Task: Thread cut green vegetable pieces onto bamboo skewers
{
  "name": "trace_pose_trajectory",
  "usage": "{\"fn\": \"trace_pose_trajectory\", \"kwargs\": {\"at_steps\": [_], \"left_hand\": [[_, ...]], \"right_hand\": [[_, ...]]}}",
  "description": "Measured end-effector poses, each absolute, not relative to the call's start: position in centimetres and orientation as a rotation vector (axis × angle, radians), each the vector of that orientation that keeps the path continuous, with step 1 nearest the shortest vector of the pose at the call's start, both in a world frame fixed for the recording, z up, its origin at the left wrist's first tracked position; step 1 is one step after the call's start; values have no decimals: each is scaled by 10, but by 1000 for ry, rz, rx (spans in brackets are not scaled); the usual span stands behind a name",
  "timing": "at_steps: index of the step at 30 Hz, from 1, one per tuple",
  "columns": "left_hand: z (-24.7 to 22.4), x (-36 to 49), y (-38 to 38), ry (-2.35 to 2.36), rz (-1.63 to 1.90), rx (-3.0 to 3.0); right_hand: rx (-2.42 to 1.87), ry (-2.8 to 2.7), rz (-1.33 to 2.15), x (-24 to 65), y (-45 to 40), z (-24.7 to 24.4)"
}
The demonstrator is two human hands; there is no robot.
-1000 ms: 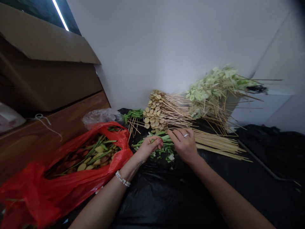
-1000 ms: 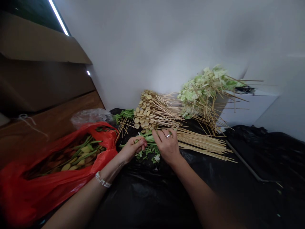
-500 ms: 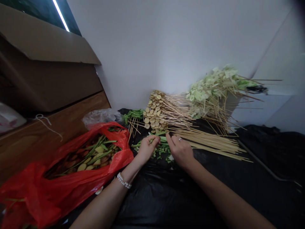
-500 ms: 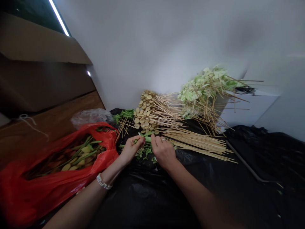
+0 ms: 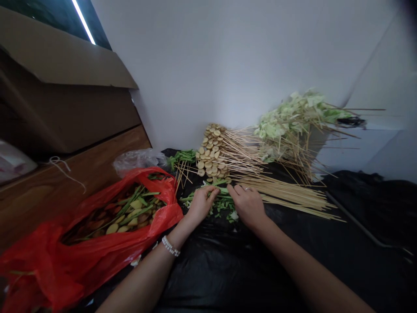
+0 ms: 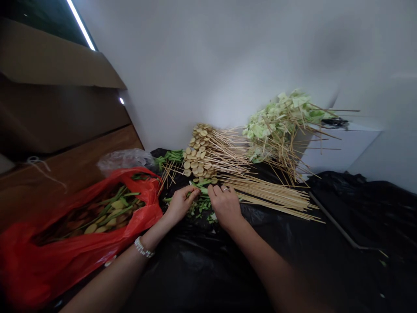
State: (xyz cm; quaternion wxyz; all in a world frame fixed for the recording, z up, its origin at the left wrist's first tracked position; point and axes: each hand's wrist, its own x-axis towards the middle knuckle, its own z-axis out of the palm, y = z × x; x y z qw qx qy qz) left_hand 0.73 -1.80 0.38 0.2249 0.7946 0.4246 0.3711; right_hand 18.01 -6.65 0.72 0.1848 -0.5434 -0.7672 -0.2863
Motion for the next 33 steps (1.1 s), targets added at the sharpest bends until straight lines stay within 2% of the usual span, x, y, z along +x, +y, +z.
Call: {"fn": "trace_pose_trajectory", "kwargs": {"at_steps": [7, 15, 22, 33], "left_hand": [[-4, 3, -14, 1047, 892, 2574], [-4, 12, -27, 984, 783, 2617], [6, 13, -33, 1298, 529, 2718], [13, 18, -38, 1096, 875, 2231]], "right_hand": [[-1471, -2212, -848, 185, -63, 12], [-1412, -2305, -737, 176, -66, 8], [-1314, -2281, -781, 172, -67, 6], [-1182, -2094, -710, 171, -70, 2]]}}
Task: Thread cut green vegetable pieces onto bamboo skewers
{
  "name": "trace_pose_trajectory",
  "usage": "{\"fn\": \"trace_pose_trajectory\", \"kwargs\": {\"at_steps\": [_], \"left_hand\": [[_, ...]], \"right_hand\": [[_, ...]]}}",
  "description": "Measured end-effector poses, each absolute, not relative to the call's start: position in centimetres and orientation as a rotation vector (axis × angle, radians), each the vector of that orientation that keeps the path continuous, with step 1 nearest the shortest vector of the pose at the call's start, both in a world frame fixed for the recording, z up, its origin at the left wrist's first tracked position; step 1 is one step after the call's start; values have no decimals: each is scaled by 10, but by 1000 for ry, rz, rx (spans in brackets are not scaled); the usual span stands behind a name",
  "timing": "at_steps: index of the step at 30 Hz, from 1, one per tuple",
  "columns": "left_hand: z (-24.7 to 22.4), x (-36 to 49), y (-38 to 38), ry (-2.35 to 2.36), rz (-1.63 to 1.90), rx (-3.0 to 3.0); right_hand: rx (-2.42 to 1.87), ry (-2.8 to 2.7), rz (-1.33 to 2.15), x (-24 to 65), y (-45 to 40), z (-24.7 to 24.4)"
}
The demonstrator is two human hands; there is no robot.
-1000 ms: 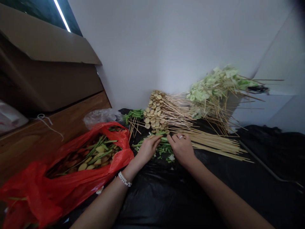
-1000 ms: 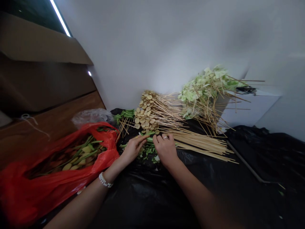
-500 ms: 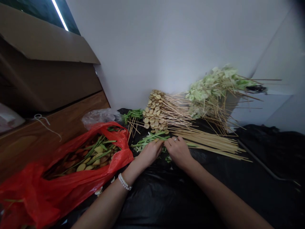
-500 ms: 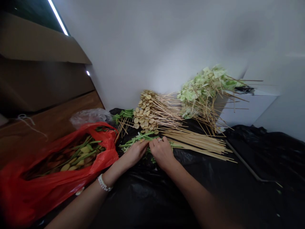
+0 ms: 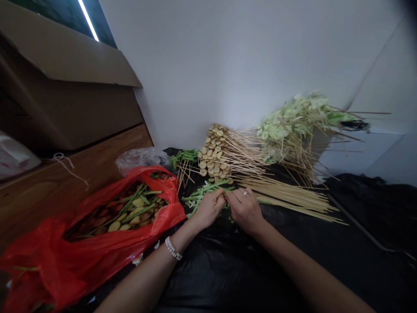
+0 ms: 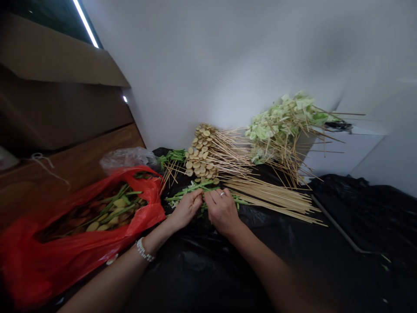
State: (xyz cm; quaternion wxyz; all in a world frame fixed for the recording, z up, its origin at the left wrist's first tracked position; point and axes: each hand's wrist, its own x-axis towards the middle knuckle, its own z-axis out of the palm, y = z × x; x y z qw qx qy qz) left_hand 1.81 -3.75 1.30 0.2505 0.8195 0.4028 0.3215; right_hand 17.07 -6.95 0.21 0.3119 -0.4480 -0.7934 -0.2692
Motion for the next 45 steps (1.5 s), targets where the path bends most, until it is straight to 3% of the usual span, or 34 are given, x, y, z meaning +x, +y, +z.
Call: {"fn": "trace_pose_trajectory", "kwargs": {"at_steps": [8, 17, 22, 31, 45], "left_hand": [[14, 25, -40, 797, 848, 1509], [22, 24, -37, 704, 928, 1203], [22, 20, -38, 703, 901, 1464], [15, 17, -36, 797, 851, 1913], [19, 14, -41, 938, 814, 2359]], "right_hand": [[-1141, -2010, -664, 170, -70, 7], [-1270, -2025, -410, 175, -63, 5], [-1227, -1940, -95, 171, -64, 1], [-1214, -1794, 168, 171, -65, 9], [-1032, -1249, 1088, 169, -61, 10]]}}
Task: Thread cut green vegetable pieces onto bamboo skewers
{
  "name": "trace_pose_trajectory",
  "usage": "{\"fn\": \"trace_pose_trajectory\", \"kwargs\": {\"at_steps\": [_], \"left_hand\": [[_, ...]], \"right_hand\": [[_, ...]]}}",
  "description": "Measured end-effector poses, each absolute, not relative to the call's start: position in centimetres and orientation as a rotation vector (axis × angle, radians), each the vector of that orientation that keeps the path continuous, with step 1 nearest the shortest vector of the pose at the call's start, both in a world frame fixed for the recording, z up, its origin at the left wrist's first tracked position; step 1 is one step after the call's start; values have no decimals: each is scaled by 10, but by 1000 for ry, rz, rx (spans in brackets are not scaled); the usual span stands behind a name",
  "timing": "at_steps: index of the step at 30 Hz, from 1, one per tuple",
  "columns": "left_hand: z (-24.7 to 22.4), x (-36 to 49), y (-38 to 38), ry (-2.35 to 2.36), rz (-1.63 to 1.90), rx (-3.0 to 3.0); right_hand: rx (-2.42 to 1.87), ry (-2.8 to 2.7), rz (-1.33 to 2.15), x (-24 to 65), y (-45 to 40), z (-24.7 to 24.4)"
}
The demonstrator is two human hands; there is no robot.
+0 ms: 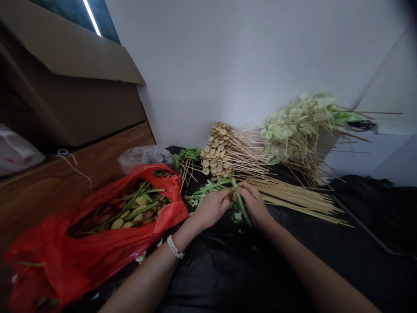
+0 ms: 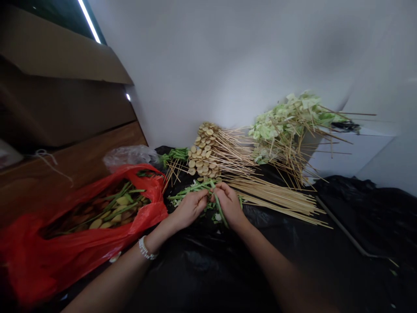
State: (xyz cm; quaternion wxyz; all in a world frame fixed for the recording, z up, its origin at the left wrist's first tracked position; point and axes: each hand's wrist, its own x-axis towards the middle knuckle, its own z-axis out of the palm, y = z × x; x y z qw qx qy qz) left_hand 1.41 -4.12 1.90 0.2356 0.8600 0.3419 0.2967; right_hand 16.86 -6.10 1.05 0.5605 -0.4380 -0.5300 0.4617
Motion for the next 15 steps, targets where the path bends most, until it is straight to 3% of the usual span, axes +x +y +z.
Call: {"fn": "trace_pose_trajectory", "kwargs": {"at_steps": [15], "left_hand": [[19, 14, -47, 1032, 709, 2661]], "right_hand": [[-923, -1149, 1335, 171, -61, 16]]}}
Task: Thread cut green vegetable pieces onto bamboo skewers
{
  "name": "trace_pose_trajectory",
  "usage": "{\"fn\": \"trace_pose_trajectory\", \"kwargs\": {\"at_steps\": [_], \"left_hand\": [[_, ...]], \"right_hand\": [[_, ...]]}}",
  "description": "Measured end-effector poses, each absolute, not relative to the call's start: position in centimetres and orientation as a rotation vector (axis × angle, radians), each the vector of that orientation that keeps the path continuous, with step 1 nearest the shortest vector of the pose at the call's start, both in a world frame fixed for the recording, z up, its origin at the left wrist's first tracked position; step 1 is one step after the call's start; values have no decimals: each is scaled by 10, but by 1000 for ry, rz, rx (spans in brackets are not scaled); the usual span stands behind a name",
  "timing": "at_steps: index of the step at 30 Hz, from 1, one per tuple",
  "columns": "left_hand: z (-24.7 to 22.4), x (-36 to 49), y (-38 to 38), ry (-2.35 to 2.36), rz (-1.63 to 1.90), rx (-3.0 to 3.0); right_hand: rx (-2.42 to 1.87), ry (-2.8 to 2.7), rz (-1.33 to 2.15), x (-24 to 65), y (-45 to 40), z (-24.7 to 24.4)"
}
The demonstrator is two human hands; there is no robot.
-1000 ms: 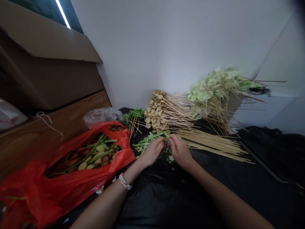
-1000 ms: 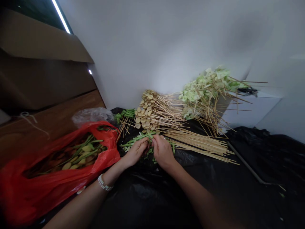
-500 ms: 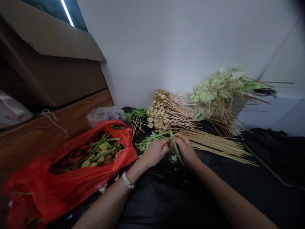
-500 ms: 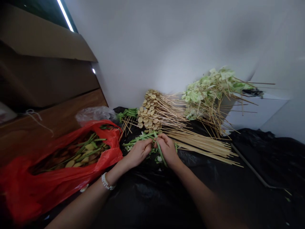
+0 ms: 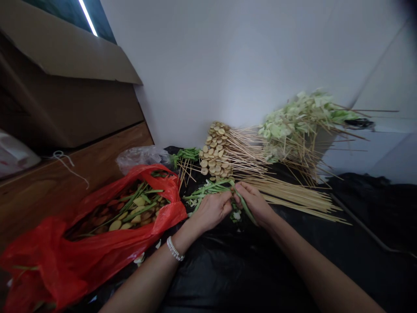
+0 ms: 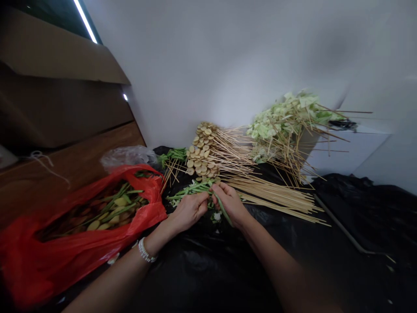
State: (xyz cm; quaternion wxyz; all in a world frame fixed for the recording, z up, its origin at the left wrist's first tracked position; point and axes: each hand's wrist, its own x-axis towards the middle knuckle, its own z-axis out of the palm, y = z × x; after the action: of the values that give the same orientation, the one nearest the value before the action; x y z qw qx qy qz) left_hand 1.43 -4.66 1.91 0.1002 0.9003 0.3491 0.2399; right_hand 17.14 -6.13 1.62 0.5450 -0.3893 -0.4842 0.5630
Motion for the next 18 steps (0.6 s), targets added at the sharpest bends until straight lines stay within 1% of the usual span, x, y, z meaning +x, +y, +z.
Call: {"fn": "trace_pose_trajectory", "kwargs": {"at_steps": [5, 10, 18], "left_hand": [[21, 14, -48, 1023, 727, 2672], [23, 15, -48, 1027, 686, 2679], [21, 9, -41, 1025, 784, 2550]], "right_hand": [[-935, -1023, 1250, 177, -55, 15], [-995, -921, 1053, 197, -42, 14], [-945, -764, 880, 229, -30, 20]]}}
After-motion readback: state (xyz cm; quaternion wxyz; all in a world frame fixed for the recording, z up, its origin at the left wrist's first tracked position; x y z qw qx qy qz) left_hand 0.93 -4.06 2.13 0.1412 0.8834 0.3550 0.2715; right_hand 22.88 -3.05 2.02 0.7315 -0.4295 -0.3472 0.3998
